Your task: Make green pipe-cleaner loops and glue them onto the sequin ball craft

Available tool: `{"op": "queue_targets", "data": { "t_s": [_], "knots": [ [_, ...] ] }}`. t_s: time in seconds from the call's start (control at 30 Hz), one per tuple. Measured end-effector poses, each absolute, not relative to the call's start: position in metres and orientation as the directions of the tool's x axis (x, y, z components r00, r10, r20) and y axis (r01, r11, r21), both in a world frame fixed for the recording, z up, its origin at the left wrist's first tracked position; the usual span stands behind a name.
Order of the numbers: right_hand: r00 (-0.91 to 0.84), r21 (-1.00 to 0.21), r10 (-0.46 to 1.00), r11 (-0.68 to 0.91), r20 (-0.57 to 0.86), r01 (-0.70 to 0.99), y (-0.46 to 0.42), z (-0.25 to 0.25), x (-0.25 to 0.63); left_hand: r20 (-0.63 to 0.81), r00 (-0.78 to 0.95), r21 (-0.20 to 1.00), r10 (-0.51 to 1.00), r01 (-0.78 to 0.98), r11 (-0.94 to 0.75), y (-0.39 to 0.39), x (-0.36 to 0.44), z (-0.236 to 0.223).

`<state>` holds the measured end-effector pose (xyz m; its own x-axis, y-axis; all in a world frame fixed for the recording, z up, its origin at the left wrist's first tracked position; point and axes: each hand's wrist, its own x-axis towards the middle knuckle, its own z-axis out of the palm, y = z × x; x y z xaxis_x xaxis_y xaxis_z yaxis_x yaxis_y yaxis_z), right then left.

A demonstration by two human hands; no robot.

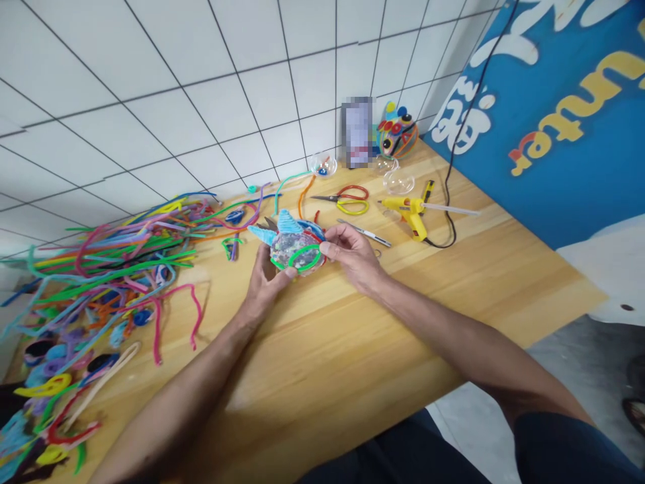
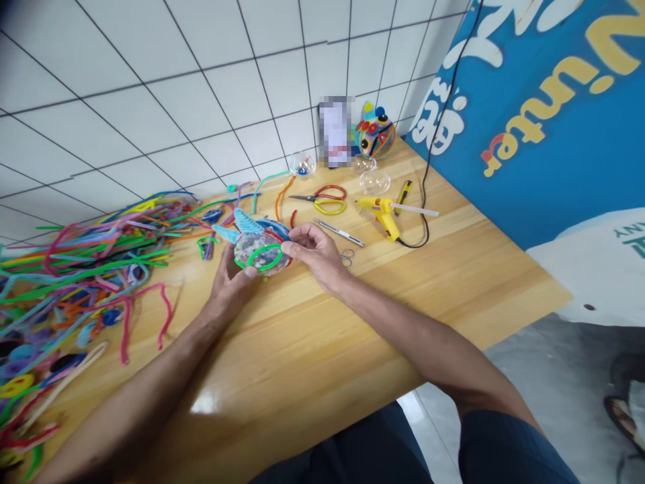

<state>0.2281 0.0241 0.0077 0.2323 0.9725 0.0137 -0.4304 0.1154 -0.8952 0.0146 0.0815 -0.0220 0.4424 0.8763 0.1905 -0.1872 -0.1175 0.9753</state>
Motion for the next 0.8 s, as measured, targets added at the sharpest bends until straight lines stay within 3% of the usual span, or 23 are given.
{"op": "queue_targets", "data": {
  "t_s": [0.8],
  "knots": [
    [0.200,-0.891,0.980,0.109,0.021,-0.440,0.019,0.015,0.223,0.060,0.409,0.926,0.911,-0.363,0.102,0.071,0.022,-0.011]
  ]
}}
